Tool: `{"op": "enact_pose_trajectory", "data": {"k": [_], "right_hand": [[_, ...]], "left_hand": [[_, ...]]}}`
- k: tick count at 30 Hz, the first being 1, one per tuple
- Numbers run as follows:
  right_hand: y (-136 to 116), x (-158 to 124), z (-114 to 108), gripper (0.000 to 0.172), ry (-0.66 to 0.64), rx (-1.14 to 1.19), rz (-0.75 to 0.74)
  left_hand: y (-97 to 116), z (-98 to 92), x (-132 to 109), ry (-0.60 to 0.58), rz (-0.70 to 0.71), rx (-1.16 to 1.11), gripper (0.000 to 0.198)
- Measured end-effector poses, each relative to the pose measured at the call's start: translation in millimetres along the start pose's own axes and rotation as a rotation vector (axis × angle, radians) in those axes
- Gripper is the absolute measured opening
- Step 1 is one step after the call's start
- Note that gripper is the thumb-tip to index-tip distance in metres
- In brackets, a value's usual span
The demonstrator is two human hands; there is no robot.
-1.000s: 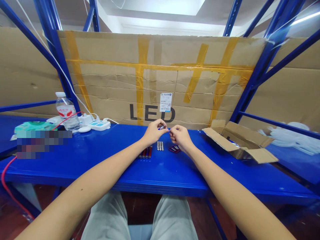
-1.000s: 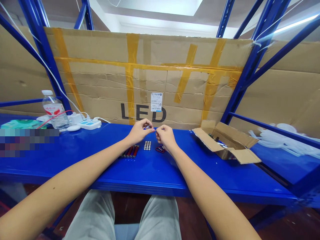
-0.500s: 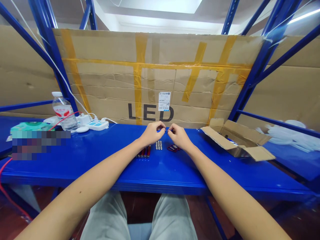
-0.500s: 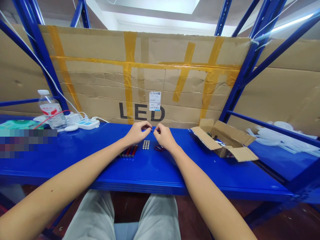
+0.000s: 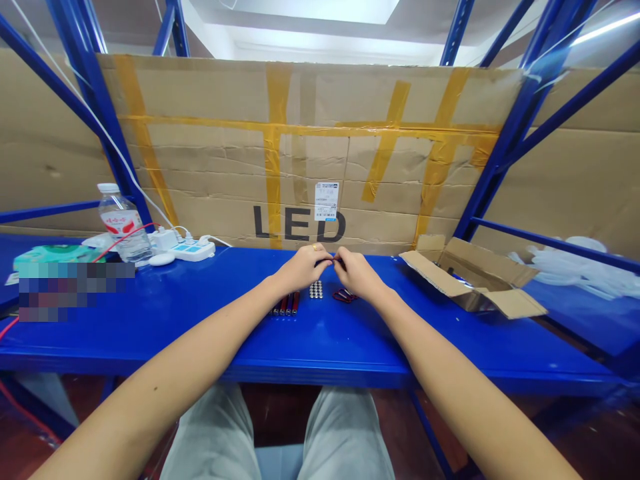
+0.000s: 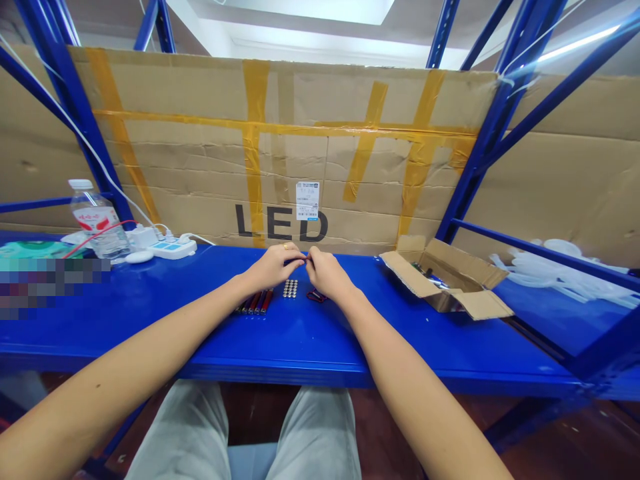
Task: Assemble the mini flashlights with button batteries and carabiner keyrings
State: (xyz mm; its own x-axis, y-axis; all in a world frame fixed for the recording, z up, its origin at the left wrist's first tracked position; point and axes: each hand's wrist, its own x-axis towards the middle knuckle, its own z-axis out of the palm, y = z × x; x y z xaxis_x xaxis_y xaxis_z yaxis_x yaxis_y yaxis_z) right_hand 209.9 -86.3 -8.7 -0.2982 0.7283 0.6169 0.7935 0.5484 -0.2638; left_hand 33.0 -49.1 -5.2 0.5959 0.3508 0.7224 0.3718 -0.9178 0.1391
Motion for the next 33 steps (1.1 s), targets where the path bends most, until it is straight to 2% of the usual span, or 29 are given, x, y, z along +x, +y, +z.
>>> {"op": "enact_pose_trajectory", "data": {"k": [5, 9, 14, 16, 19, 21, 25, 29, 33], "right_hand": [[-0.3, 0.4, 0.4, 0.009, 0.043, 0.061, 0.059], [2.2, 1.6, 0.9, 0.009, 0.071, 0.136, 0.119], [13.3, 3.7, 0.5, 0.011, 0.098, 0.319, 0.252], [18.8, 4.7, 0.9, 0.011, 0.107, 0.391, 0.311], [23.1, 6.2, 1.7, 0.01, 0.083, 0.467, 0.393], [21.5, 7.1, 1.1, 0.01, 0.023, 0.53, 0.45], [10.6, 7.3, -2.8, 0.012, -0.125, 0.708, 0.537], [1.2, 4.7, -5.3, 0.018, -0.242, 0.883, 0.472], [-0.2, 2.8, -2.7, 0.018, -0.271, 0.945, 0.414]], "left_hand": [[-1.8, -0.9, 0.4, -0.021, -0.081, -0.001, 0.016], [-4.2, -1.9, 1.1, -0.024, -0.239, -0.069, 0.015], [-15.6, -2.8, 2.7, 0.031, -0.432, -0.353, 0.026], [-20.5, -4.7, 3.4, 0.04, -0.497, -0.478, 0.026], [-23.4, -9.4, 4.1, 0.046, -0.565, -0.542, 0.017], [-22.0, -12.0, 4.1, 0.052, -0.576, -0.543, 0.013], [-15.0, -12.3, 3.5, 0.073, -0.575, -0.561, 0.016], [-7.9, -7.7, 2.9, 0.042, -0.539, -0.604, 0.022], [-4.7, -4.7, 3.7, 0.064, -0.494, -0.607, 0.025]]}}
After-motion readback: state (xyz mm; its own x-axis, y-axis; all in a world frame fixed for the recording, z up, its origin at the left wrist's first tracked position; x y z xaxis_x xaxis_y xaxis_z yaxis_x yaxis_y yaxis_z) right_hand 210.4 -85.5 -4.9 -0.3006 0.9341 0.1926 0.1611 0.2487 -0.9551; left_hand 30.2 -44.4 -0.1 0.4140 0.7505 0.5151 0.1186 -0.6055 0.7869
